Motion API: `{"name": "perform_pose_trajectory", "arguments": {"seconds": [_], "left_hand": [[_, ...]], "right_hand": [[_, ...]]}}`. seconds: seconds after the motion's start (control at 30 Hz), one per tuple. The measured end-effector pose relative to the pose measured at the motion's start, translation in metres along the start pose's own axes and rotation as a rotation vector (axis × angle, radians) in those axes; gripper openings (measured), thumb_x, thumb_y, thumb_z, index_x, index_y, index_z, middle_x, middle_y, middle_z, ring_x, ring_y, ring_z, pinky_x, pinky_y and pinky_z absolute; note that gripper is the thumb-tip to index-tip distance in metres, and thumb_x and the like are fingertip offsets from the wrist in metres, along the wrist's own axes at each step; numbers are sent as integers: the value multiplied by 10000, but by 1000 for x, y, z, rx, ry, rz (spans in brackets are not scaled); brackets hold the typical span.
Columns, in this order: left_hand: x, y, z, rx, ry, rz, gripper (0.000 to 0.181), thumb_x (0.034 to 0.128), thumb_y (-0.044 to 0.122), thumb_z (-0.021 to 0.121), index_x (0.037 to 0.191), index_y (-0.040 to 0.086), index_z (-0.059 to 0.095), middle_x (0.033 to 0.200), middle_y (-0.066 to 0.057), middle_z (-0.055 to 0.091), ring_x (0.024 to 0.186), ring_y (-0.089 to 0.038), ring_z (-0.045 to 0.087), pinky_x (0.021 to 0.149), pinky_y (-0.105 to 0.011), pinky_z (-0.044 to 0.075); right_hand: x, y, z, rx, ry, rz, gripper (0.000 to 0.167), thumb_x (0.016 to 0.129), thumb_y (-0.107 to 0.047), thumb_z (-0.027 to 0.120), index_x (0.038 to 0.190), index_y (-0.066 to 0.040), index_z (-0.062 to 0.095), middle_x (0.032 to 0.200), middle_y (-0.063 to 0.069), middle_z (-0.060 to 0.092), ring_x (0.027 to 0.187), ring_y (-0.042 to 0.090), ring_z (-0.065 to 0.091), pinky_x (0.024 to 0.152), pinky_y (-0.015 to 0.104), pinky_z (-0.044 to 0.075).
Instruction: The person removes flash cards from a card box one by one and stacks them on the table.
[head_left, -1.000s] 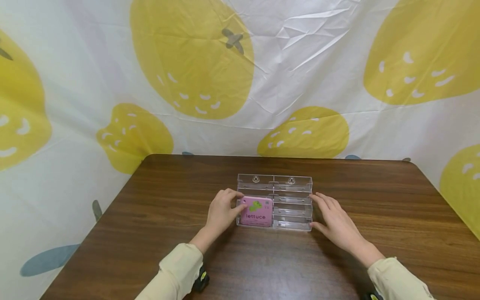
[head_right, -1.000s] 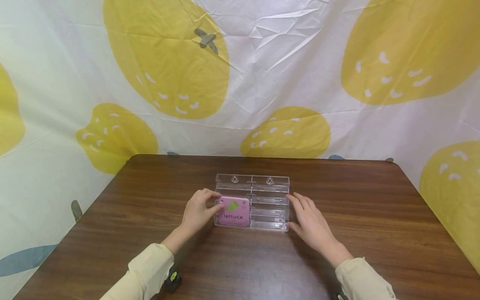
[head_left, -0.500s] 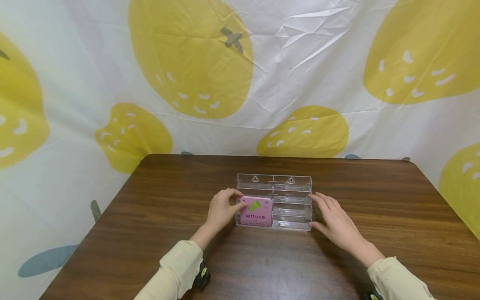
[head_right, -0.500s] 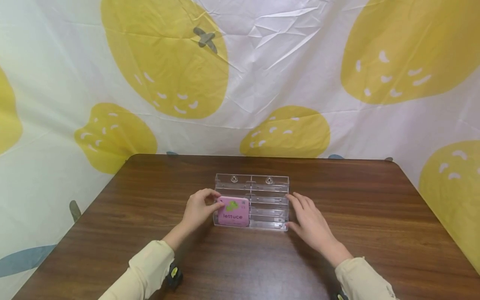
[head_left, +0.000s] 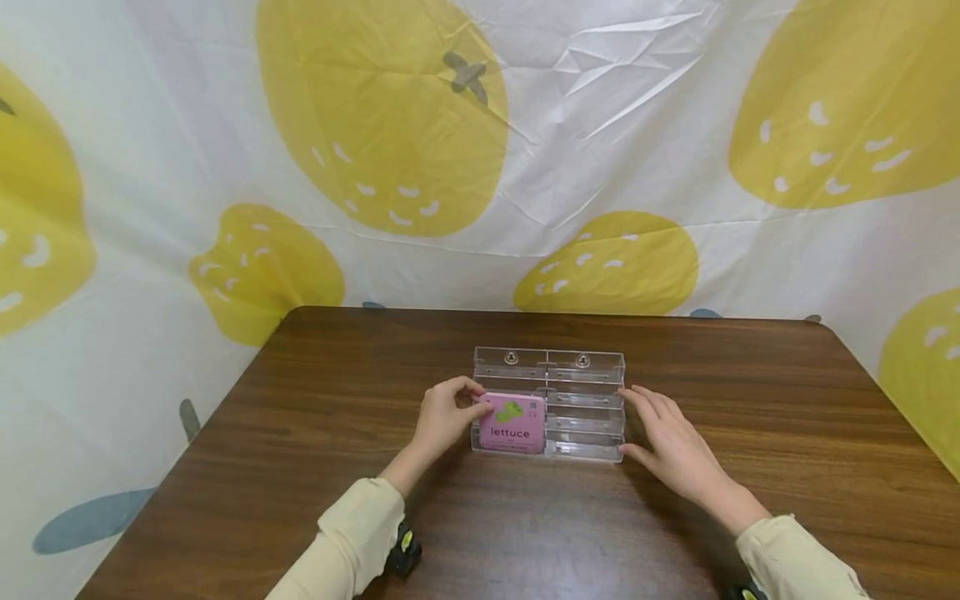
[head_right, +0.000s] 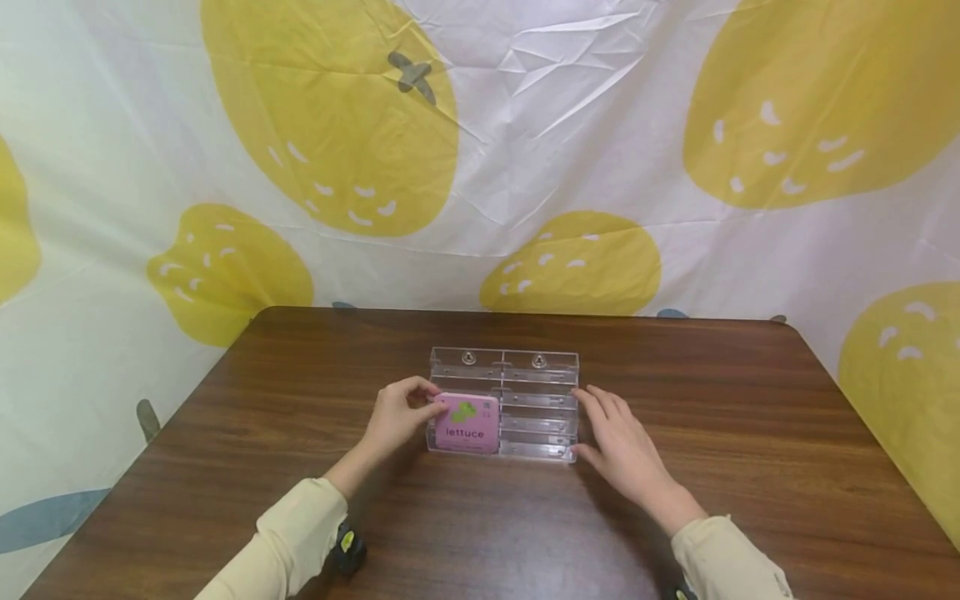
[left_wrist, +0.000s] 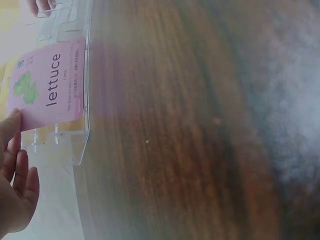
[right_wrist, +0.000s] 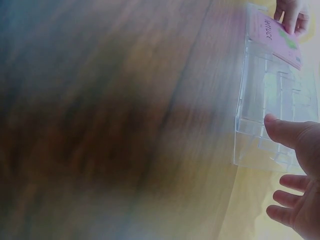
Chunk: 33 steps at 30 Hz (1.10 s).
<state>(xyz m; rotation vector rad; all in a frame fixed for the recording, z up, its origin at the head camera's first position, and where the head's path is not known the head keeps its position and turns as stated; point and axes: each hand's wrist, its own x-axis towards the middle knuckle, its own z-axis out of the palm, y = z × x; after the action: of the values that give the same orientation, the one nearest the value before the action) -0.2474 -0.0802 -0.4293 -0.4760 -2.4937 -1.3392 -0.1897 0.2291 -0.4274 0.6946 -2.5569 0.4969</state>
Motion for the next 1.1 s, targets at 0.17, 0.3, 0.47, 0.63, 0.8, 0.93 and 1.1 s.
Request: {"name": "perform_pose_trajectory", "arguments": {"seconds": [0.17, 0.3, 0.47, 0.63, 0.8, 0.93, 1.1], "left_hand": [[1, -3, 1, -80, -5, -15, 148, 707, 76, 758, 788, 24, 646, 743, -74, 659, 646, -131, 608, 598, -174, 499], [2, -4, 1, -127, -7, -26, 134, 714, 55, 747, 788, 7, 646, 754, -95, 666, 657, -150, 618, 610, -185, 508], [3, -6, 0, -182, -17, -52, 120, 724, 31, 732, 801, -13, 652, 773, -124, 668, 665, -167, 618, 625, -205, 512], [2, -5, -1, -237, -34, -105, 104, 743, 12, 711, 815, -35, 652, 843, -159, 672, 711, -200, 625, 669, -237, 516], [1, -5, -2, -274, -40, -167, 102, 757, 19, 699, 833, -33, 654, 871, -148, 671, 718, -151, 603, 699, -249, 499], [1, -7, -1, -308, -34, -203, 102, 766, 29, 694, 836, -34, 654, 828, -133, 664, 702, -102, 566, 690, -243, 470], [2, -9, -1, -349, -42, -209, 113, 782, 15, 670, 849, -67, 631, 813, -130, 654, 713, -97, 556, 698, -253, 457]], "right_hand": [[-1, 0, 0, 0, 0, 2, 731, 658, -104, 799, 1266, 31, 416, 1232, 267, 454, 1120, 406, 421, 899, 516, 375], [-1, 0, 0, 2, -4, 6, 734, 660, -105, 799, 1270, 28, 412, 1237, 265, 453, 1123, 405, 421, 901, 517, 375], [-1, 0, -1, 9, -15, 9, 733, 670, -118, 792, 1277, 24, 406, 1243, 265, 447, 1132, 401, 413, 906, 518, 370], [-1, 1, 0, 13, -25, 13, 731, 681, -142, 785, 1286, 15, 407, 1250, 263, 442, 1141, 396, 405, 911, 515, 365], [-2, 2, 0, 18, -30, 17, 730, 682, -146, 783, 1287, 15, 406, 1251, 267, 439, 1142, 401, 402, 911, 521, 363], [-2, 2, 0, 15, -32, 18, 732, 682, -148, 783, 1288, 13, 405, 1251, 266, 439, 1144, 400, 401, 912, 522, 363], [-2, 2, 0, 16, -31, 18, 731, 681, -144, 784, 1287, 12, 406, 1251, 265, 442, 1146, 397, 402, 912, 518, 363]]}}
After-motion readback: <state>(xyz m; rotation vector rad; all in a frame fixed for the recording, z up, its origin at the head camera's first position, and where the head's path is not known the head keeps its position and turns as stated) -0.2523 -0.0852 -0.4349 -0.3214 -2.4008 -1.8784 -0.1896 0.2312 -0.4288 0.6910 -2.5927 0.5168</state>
